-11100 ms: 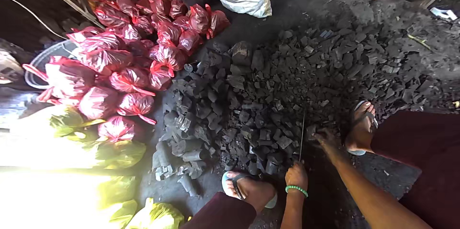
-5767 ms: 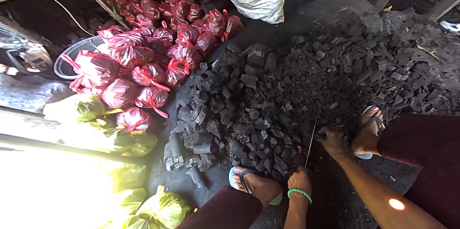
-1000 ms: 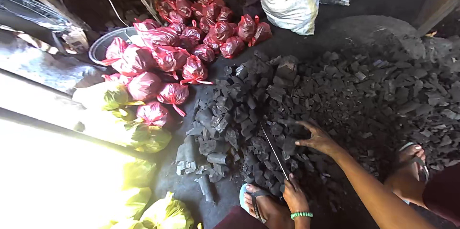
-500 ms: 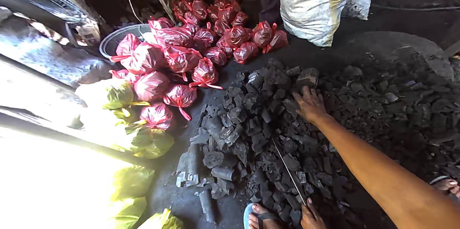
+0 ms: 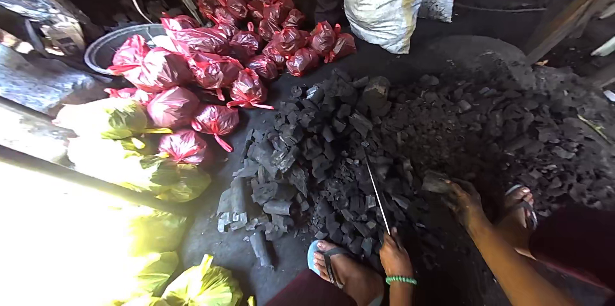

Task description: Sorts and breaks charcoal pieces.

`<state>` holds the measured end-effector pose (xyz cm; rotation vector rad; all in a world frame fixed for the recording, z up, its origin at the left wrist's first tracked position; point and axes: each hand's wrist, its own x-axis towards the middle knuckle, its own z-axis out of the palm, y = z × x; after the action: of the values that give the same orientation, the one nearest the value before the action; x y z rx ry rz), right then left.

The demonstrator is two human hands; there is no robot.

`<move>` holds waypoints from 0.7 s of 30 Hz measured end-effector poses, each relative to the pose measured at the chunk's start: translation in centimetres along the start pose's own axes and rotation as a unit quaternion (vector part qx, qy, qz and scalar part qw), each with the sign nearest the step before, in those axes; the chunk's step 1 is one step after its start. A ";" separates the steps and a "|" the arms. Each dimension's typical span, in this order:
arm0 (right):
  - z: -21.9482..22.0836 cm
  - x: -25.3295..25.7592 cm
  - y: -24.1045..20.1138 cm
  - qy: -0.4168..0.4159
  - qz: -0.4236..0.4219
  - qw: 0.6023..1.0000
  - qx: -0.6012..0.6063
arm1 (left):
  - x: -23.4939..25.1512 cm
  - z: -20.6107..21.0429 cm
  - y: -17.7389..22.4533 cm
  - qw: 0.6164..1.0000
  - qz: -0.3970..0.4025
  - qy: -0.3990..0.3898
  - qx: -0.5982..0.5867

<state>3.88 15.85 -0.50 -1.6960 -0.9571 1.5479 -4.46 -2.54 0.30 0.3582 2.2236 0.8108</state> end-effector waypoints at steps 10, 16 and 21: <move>-5.2 -0.9 5.0 -0.052 0.040 0.998 -0.019 | -1.5 0.3 1.2 0.975 0.093 -0.142 0.146; -5.0 -1.1 4.1 -0.109 0.001 0.981 -0.158 | -4.6 0.2 4.0 0.941 0.334 0.012 0.060; -5.4 -1.1 4.4 -0.108 0.007 0.983 -0.150 | -4.6 1.1 5.3 0.856 0.483 0.164 -0.088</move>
<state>9.65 12.63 -3.12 -1.7607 -1.3497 1.6905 -0.43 -0.22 5.68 1.3959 2.1708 1.6799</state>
